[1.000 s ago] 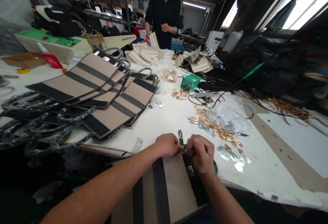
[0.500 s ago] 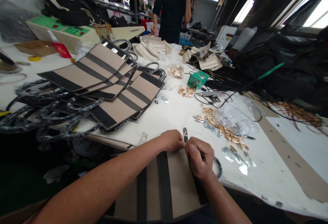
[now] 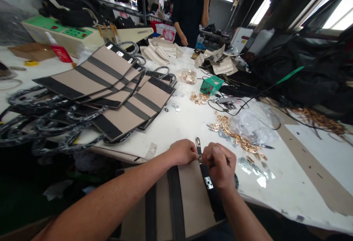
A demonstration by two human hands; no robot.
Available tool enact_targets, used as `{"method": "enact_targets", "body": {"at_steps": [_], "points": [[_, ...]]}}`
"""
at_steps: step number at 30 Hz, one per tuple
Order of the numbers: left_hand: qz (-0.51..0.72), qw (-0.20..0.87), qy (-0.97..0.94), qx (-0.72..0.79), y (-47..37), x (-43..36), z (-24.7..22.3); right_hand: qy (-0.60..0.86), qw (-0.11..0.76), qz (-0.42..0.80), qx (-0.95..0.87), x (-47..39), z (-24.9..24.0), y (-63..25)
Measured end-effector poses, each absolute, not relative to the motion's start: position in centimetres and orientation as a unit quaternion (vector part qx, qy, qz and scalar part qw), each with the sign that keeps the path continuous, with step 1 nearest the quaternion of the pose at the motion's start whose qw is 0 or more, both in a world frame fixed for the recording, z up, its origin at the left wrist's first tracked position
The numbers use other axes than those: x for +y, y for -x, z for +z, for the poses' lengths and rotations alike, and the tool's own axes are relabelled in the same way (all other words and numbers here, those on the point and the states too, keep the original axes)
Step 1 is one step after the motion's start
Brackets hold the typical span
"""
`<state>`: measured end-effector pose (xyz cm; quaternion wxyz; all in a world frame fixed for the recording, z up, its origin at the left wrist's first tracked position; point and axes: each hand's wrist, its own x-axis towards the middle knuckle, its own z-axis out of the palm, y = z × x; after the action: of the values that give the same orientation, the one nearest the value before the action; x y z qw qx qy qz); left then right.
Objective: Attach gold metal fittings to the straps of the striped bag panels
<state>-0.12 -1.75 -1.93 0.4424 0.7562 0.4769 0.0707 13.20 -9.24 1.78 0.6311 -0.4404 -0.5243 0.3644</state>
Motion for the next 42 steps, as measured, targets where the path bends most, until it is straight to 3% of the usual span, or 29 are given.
{"method": "enact_targets", "body": {"at_steps": [8, 12, 15, 21, 29, 37, 42], "points": [[0.089, 0.399, -0.768, 0.492, 0.0, -2.3, -1.1, 0.462, 0.625, 0.371, -0.509, -9.1, 0.4, -13.9], [0.169, 0.306, -0.788, 0.507, 1.0, -7.0, 0.0, 0.449, 0.626, 0.403, -0.494, -8.8, 0.2, -14.2], [0.222, 0.223, -0.85, 0.423, 2.0, -12.2, -0.7, 0.457, 0.618, 0.405, -0.494, -8.7, 0.4, -14.3], [0.079, 0.237, -0.911, 0.329, 1.4, -17.1, -3.1, 0.458, 0.62, 0.438, -0.462, -8.6, 0.6, -14.1], [0.044, 0.206, -0.917, 0.34, 0.7, -16.8, -2.4, 0.405, 0.679, 0.387, -0.475, -8.8, 1.7, -14.5], [0.047, 0.197, -0.919, 0.339, 0.7, -17.0, -2.4, 0.53, 0.575, 0.337, -0.523, -10.7, 2.3, -15.7], [0.052, 0.197, -0.921, 0.331, 0.9, -17.0, -2.0, 0.64, 0.312, 0.268, -0.649, -13.4, 2.6, -19.0]]}}
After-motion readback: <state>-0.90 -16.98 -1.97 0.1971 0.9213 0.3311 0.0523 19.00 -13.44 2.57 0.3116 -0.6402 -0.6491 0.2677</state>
